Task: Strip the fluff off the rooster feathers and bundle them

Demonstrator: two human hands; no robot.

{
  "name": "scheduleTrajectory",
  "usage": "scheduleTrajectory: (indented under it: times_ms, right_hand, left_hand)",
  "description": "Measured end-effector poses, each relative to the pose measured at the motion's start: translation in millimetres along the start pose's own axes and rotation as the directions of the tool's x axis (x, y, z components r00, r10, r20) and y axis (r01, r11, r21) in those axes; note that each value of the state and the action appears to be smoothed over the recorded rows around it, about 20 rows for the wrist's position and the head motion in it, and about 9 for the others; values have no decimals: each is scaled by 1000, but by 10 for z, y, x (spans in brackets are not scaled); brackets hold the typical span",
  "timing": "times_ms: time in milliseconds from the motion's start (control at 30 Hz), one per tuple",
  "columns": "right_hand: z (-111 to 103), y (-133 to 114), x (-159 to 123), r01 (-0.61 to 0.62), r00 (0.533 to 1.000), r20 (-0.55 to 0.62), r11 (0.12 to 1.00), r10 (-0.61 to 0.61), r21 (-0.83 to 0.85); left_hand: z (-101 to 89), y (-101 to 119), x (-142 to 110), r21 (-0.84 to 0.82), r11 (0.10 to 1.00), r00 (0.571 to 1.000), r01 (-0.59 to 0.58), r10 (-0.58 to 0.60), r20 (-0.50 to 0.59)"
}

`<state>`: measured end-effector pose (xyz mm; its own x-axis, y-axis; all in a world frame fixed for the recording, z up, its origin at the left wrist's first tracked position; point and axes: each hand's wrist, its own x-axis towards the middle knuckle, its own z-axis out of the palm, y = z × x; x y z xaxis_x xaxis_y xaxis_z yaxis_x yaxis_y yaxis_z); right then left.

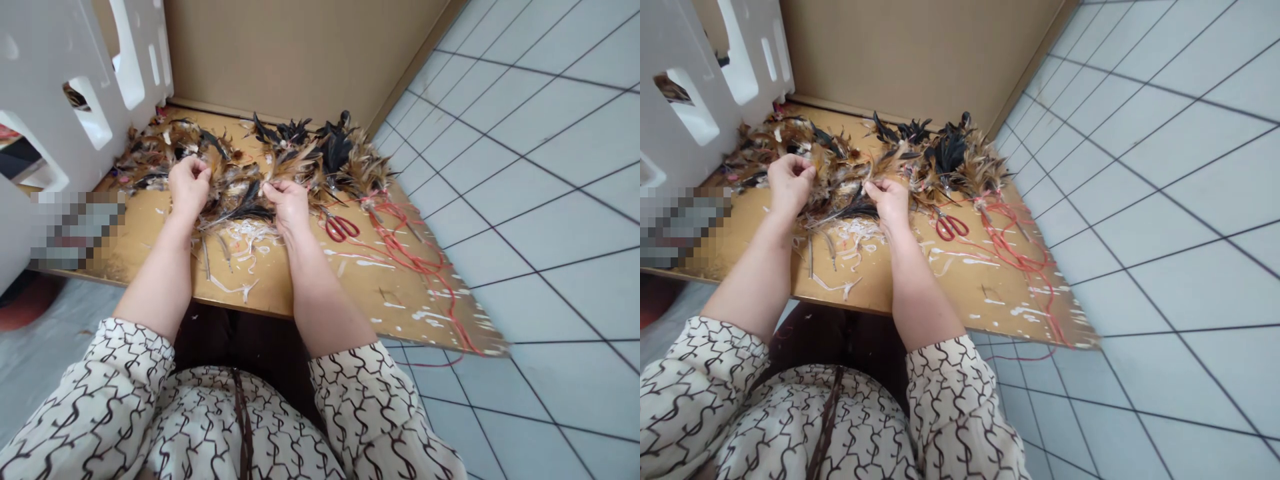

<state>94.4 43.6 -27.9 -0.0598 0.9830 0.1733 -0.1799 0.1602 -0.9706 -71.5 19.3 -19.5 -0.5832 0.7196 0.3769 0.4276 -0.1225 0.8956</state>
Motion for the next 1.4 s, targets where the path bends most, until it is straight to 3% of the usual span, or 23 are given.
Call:
scheduleTrajectory:
  times_ms: [133, 300, 500, 700, 867, 1067, 1267, 1400]
  right_hand:
    - [9, -10, -25, -31, 999, 44, 999, 30, 23]
    - [6, 11, -47, -121, 982, 150, 992, 113, 45]
    - [20, -4, -78, -127, 966, 227, 992, 120, 15]
    - [52, -5, -100, -112, 967, 227, 993, 118, -39]
    - [52, 32, -88, -118, 973, 194, 992, 122, -35]
    - [13, 22, -49, -79, 989, 123, 997, 77, 8]
    - [14, -2, -37, -22, 999, 28, 1000, 22, -21]
    - [25, -14, -52, -1, 1000, 7, 999, 2, -46]
  left_hand:
    - [36, 155, -88, -272, 948, 979, 164, -123, 160]
    - [75, 236, -173, -408, 867, 938, 286, -166, 305]
    - [136, 242, -252, -374, 888, 917, 268, -115, 382]
    - [178, 254, -322, -345, 913, 905, 218, -56, 423]
    - [196, 255, -344, -391, 874, 876, 288, -75, 476]
    - [136, 256, -307, -398, 852, 885, 340, -147, 442]
    - [127, 242, -325, -291, 883, 794, 369, -136, 593]
    - [147, 243, -331, -275, 894, 798, 353, -135, 587]
